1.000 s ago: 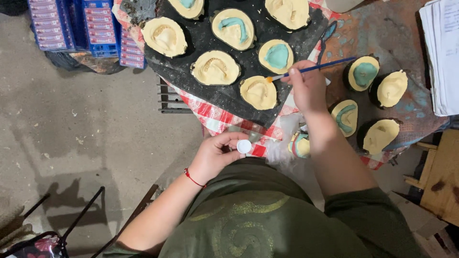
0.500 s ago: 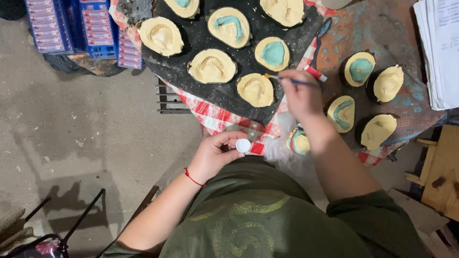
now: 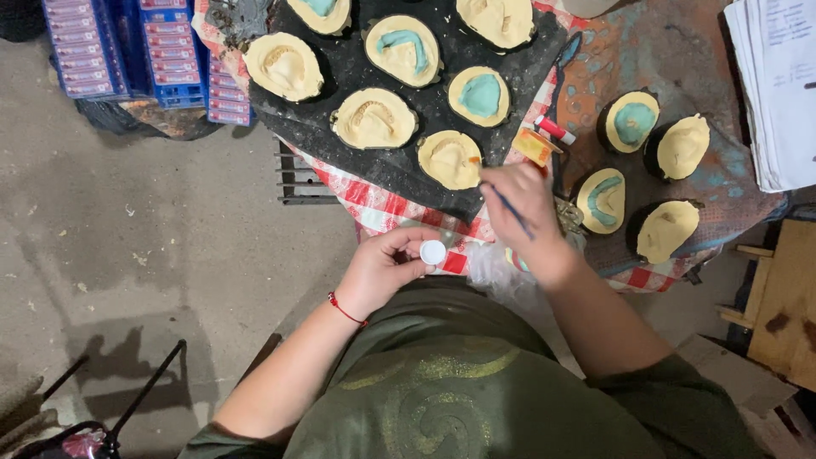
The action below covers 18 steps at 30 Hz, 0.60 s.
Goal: The person pours a liquid from a white bottle into a small cap and uses a brush to apply the liquid to the interior of several yellow molds arranged on a black tray. The person moves between tables to retrieve the brush and return to the painting task.
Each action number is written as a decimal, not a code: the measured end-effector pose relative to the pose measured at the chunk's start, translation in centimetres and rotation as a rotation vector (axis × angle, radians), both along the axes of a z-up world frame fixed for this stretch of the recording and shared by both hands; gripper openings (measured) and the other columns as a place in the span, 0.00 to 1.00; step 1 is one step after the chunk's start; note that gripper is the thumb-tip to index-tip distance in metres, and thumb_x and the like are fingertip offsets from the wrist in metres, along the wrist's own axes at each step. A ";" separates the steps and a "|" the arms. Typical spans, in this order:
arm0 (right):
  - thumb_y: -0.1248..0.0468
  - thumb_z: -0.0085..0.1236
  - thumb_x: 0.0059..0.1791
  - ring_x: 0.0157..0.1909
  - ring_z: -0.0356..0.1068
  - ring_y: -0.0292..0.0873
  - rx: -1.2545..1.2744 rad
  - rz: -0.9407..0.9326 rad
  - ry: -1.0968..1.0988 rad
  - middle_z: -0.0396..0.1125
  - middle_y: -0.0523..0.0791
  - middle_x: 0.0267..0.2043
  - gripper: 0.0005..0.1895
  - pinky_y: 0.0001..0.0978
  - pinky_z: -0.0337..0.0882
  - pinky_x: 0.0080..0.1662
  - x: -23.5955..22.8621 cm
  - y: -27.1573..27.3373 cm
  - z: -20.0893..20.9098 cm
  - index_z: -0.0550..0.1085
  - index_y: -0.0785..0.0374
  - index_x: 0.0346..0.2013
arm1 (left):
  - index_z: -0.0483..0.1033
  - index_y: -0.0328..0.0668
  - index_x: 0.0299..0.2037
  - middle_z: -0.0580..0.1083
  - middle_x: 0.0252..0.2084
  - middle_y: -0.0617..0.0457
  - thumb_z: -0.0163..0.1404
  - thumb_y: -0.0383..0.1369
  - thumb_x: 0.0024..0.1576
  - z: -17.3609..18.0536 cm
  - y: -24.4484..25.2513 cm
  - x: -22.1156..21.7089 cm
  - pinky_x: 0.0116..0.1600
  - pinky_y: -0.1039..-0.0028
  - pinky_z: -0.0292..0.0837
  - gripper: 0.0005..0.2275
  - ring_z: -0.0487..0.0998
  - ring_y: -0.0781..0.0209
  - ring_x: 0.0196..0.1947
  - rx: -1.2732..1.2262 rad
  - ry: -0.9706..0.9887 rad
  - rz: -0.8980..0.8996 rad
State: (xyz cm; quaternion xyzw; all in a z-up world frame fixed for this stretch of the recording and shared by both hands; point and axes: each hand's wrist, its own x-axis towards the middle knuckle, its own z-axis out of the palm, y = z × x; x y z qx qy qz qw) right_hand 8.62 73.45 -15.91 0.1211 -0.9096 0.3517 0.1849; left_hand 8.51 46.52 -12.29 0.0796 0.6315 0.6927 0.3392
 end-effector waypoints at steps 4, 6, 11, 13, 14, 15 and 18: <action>0.66 0.53 0.53 0.38 0.74 0.52 0.012 0.017 -0.067 0.74 0.49 0.32 0.08 0.43 0.74 0.45 2.5 -0.9 -0.3 0.79 0.64 0.40 | 0.80 0.39 0.52 0.81 0.34 0.55 0.65 0.21 0.47 -0.8 0.2 -0.2 0.47 0.79 0.73 0.21 0.73 0.74 0.34 0.019 -0.004 0.007; 0.65 0.54 0.53 0.41 0.75 0.54 0.032 -0.023 0.003 0.74 0.48 0.37 0.07 0.43 0.74 0.46 2.5 -1.1 0.9 0.79 0.63 0.41 | 0.80 0.39 0.52 0.81 0.33 0.55 0.64 0.21 0.47 -0.9 0.1 -0.7 0.47 0.80 0.74 0.21 0.74 0.74 0.34 0.016 0.021 0.011; 0.68 0.56 0.51 0.40 0.75 0.54 -0.010 0.011 -0.016 0.74 0.48 0.34 0.05 0.44 0.75 0.45 3.1 -0.6 -1.1 0.78 0.63 0.39 | 0.80 0.39 0.53 0.81 0.34 0.55 0.64 0.20 0.47 0.1 0.8 -1.1 0.47 0.80 0.74 0.21 0.74 0.75 0.34 0.037 -0.010 0.045; 0.68 0.57 0.51 0.40 0.75 0.53 -0.031 0.016 -0.036 0.74 0.47 0.34 0.05 0.42 0.75 0.45 3.2 -1.4 2.5 0.79 0.61 0.39 | 0.79 0.39 0.53 0.81 0.34 0.56 0.63 0.20 0.47 -0.8 0.9 -1.1 0.48 0.81 0.74 0.21 0.74 0.76 0.35 0.050 -0.029 0.061; 0.67 0.55 0.52 0.42 0.75 0.57 -0.086 0.015 -0.031 0.74 0.50 0.38 0.06 0.47 0.75 0.46 2.7 -2.1 6.0 0.78 0.63 0.42 | 0.79 0.38 0.53 0.81 0.34 0.55 0.63 0.20 0.47 -1.8 0.9 -1.3 0.48 0.81 0.74 0.21 0.74 0.76 0.35 0.056 -0.029 0.067; 0.66 0.53 0.54 0.44 0.74 0.61 -0.140 0.014 -0.026 0.74 0.53 0.42 0.08 0.53 0.74 0.47 2.2 -2.8 9.4 0.77 0.65 0.44 | 0.79 0.37 0.54 0.81 0.35 0.55 0.63 0.20 0.47 -2.8 0.9 -1.6 0.48 0.80 0.74 0.22 0.74 0.76 0.34 0.063 -0.028 0.073; 0.64 0.55 0.50 0.42 0.75 0.53 -0.328 0.158 0.067 0.76 0.50 0.38 0.09 0.46 0.75 0.50 5.6 -2.5 3.5 0.80 0.62 0.40 | 0.78 0.37 0.54 0.81 0.35 0.54 0.64 0.20 0.47 -1.5 1.5 -1.8 0.48 0.80 0.75 0.22 0.75 0.76 0.35 0.076 -0.030 0.099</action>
